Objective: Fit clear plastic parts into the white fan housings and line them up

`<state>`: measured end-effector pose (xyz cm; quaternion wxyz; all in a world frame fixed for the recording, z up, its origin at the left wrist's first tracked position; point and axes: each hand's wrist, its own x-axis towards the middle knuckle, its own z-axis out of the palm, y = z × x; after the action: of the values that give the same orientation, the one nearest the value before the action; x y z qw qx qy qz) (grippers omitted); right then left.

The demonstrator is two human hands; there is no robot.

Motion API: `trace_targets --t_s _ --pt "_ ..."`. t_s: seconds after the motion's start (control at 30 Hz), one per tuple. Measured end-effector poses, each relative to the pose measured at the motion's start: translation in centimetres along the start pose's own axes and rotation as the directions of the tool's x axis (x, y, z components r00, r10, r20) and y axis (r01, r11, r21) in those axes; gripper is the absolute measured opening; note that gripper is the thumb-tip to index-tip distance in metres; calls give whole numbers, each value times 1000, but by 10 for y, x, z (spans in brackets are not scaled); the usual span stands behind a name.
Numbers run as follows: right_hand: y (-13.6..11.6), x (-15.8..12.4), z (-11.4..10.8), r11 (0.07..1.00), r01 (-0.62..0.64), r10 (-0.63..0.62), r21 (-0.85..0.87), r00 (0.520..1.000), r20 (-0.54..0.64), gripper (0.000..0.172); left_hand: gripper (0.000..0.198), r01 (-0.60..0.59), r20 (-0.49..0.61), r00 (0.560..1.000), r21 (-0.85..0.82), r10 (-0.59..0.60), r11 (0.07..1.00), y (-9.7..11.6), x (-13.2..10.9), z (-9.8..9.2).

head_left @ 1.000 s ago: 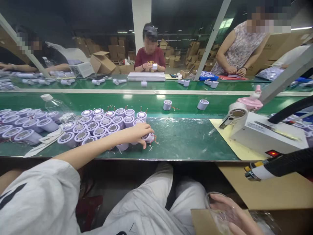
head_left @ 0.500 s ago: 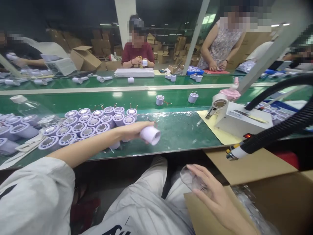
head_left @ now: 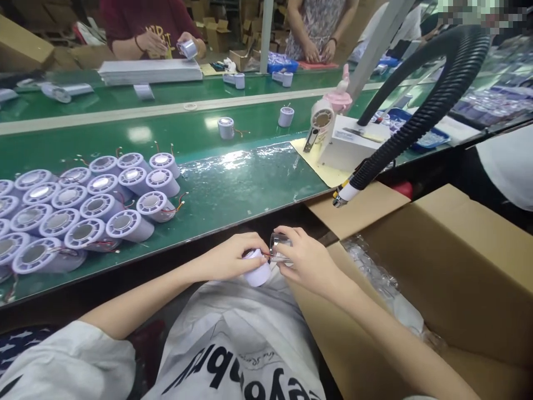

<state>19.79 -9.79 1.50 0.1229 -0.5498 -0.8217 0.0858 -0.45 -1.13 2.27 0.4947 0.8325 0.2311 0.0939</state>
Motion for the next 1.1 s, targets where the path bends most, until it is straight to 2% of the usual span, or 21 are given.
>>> trace_targets --t_s 0.07,0.13,0.17,0.27,0.37,0.47,0.57,0.67,0.77,0.83,0.87,0.9,1.0,1.03,1.1 --pt "3 -4 3 965 -39 28 261 999 45 10 17 -16 -84 996 20 17 1000 0 -3 4" --pt "4 -7 6 860 -117 107 497 993 47 7 22 -10 -183 983 -26 5 1000 -3 -4 10" --pt "3 -9 6 803 -155 155 575 987 49 9 31 -11 -229 973 -51 -1 999 -6 -5 14" --pt "-2 -12 5 685 -239 265 689 962 69 19 61 -56 -325 945 -58 34 997 -15 -4 23" --pt "-7 -13 4 675 -253 318 694 947 36 28 66 -107 -350 931 2 101 994 -22 -3 29" --pt "-8 -14 6 719 -237 346 654 938 -41 29 64 -169 -340 924 53 177 984 -30 0 31" --pt "-5 -15 10 673 -274 418 687 907 -48 30 66 -216 -268 937 65 225 974 -40 3 29" --pt "-2 -16 13 546 -287 490 787 872 -22 33 73 -228 -157 963 -35 220 973 -43 4 30" --pt "2 -17 13 342 -261 541 903 840 38 35 71 -163 -83 985 -226 148 960 -38 2 33" --pt "5 -20 12 271 -214 495 939 867 54 27 69 -83 -74 995 -367 60 926 -33 -1 36" --pt "6 -22 12 300 -187 442 935 896 38 19 69 -44 -79 997 -436 10 899 -31 -2 37" --pt "7 -24 12 372 -157 377 915 926 6 18 68 -9 -84 996 -498 -37 867 -29 -4 38" --pt "8 -31 13 655 -58 196 754 976 -95 47 66 49 -83 989 -610 -126 790 -26 -8 41" --pt "8 -34 14 709 -39 163 705 980 -110 49 66 57 -72 989 -621 -129 782 -25 -9 40" --pt "8 -38 16 732 -26 144 681 983 -118 47 67 51 -57 993 -603 -107 796 -24 -11 39"
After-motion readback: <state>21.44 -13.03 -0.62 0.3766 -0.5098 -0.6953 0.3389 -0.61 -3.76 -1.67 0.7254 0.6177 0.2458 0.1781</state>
